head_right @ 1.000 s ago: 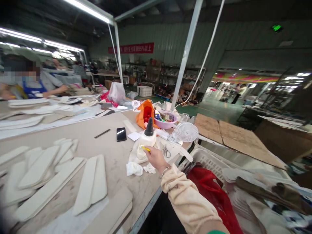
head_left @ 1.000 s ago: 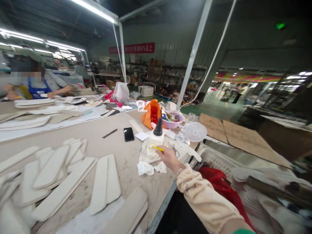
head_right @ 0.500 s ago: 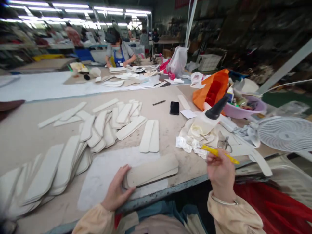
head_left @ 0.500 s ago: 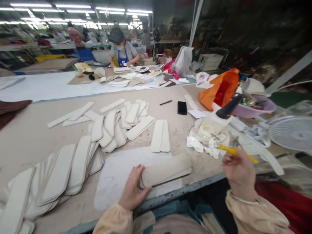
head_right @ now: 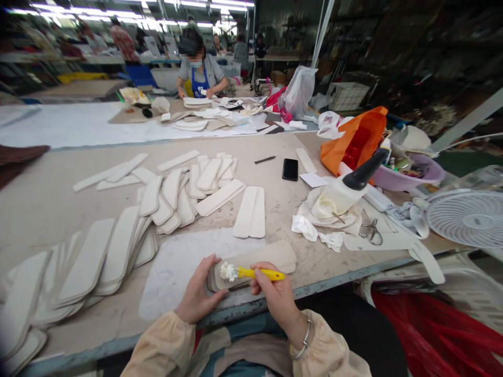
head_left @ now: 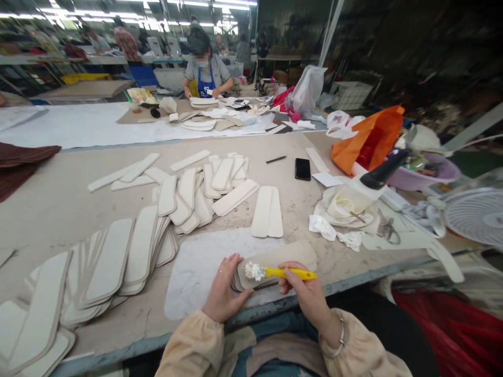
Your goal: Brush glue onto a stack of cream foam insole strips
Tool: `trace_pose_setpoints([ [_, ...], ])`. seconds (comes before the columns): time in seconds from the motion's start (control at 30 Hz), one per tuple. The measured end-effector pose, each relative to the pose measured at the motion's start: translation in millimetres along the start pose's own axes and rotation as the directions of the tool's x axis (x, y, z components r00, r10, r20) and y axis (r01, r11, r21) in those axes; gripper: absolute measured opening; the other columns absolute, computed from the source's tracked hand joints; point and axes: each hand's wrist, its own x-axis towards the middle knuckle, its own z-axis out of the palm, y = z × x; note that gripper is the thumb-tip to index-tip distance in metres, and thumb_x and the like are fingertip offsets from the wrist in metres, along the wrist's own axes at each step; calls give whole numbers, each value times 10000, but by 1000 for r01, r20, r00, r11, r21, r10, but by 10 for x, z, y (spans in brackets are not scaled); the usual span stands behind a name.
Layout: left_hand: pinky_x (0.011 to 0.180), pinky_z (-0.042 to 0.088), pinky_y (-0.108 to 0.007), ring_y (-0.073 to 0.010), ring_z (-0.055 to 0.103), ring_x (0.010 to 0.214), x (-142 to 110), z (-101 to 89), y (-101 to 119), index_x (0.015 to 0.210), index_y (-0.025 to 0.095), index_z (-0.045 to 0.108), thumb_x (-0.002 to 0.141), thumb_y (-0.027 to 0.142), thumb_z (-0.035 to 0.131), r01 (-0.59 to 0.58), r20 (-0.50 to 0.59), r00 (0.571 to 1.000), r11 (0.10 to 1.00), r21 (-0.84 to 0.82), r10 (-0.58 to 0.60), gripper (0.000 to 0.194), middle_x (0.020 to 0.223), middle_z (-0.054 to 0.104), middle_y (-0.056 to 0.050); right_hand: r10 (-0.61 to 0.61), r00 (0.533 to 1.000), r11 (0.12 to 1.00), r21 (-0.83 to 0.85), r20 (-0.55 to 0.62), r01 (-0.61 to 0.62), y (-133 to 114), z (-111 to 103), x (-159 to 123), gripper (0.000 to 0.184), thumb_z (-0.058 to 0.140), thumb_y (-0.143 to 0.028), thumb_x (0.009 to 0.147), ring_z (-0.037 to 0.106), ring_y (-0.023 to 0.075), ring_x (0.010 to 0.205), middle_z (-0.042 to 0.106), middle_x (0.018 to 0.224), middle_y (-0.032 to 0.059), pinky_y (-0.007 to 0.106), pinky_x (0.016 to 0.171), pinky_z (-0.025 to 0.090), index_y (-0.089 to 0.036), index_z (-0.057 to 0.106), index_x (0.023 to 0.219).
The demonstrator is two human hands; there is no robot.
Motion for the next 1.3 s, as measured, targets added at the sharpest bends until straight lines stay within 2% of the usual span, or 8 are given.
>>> trace_pose_setpoints([
  [0.2, 1123, 273, -590, -294, 430, 1296, -10, 7, 0, 1435, 217, 197, 762, 325, 677, 1, -1, 1000, 1000, 6, -1, 834, 1338, 513, -128, 27, 1000, 997, -73, 14, -26, 46, 108, 56, 331, 596, -458, 848, 611, 108, 520, 642, 630, 1, 208, 519, 487, -152, 627, 971],
  [0.37, 1103, 310, -593, -302, 451, 1282, 1, 5, -4, 1433, 210, 206, 777, 345, 661, -4, 1, 1000, 999, 49, 4, 809, 1318, 535, -132, 37, 999, 994, -103, -38, -41, 54, 40, 92, 360, 609, -477, 826, 617, 122, 515, 648, 633, 12, 221, 513, 503, -142, 631, 958],
  [0.63, 1050, 379, -611, -336, 489, 1247, -10, 35, -73, 1422, 225, 257, 778, 384, 656, -21, -23, 999, 993, 112, 24, 773, 1318, 534, -150, -38, 964, 983, -186, -265, -12, -3, -503, 137, 413, 617, -520, 798, 616, 149, 504, 647, 625, 29, 247, 495, 513, -136, 636, 949],
  [0.83, 1038, 393, -617, -341, 500, 1233, 12, 31, -61, 1414, 219, 274, 785, 381, 648, -35, -28, 999, 992, 120, 39, 749, 1305, 538, -158, -139, 886, 957, -292, -443, 5, -114, -947, 183, 438, 639, -554, 757, 623, 171, 498, 657, 607, 36, 282, 500, 550, -138, 642, 895],
  [0.97, 1036, 394, -619, -347, 491, 1240, 18, 27, -53, 1408, 217, 282, 790, 381, 639, -34, -31, 999, 992, 125, 38, 732, 1307, 532, -162, -198, 846, 934, -358, -495, 10, -177, -1080, 156, 419, 643, -524, 771, 624, 156, 514, 660, 621, 34, 262, 519, 552, -135, 639, 926],
  [1.07, 1047, 382, -619, -344, 487, 1243, 17, 20, -44, 1408, 223, 272, 789, 385, 644, -28, -23, 999, 994, 110, 31, 740, 1308, 530, -161, -176, 886, 954, -295, -429, 46, -212, -936, 93, 396, 640, -498, 789, 617, 146, 523, 656, 635, 29, 246, 511, 535, -135, 637, 949],
  [1.2, 1076, 351, -610, -330, 466, 1267, 19, 8, -26, 1418, 228, 244, 785, 368, 655, -18, 1, 1000, 996, 82, 18, 767, 1328, 516, -155, -45, 985, 994, -106, -164, 28, -200, -443, 22, 358, 614, -482, 819, 593, 128, 499, 629, 609, 5, 233, 495, 506, -145, 625, 938],
  [1.3, 1092, 329, -605, -320, 462, 1273, 20, 8, -16, 1428, 225, 227, 775, 364, 670, -16, 5, 1000, 997, 70, 15, 801, 1321, 527, -143, 40, 999, 996, -77, -3, -40, -136, -83, 8, 356, 594, -488, 828, 596, 126, 501, 624, 611, -2, 230, 494, 496, -151, 622, 937],
])
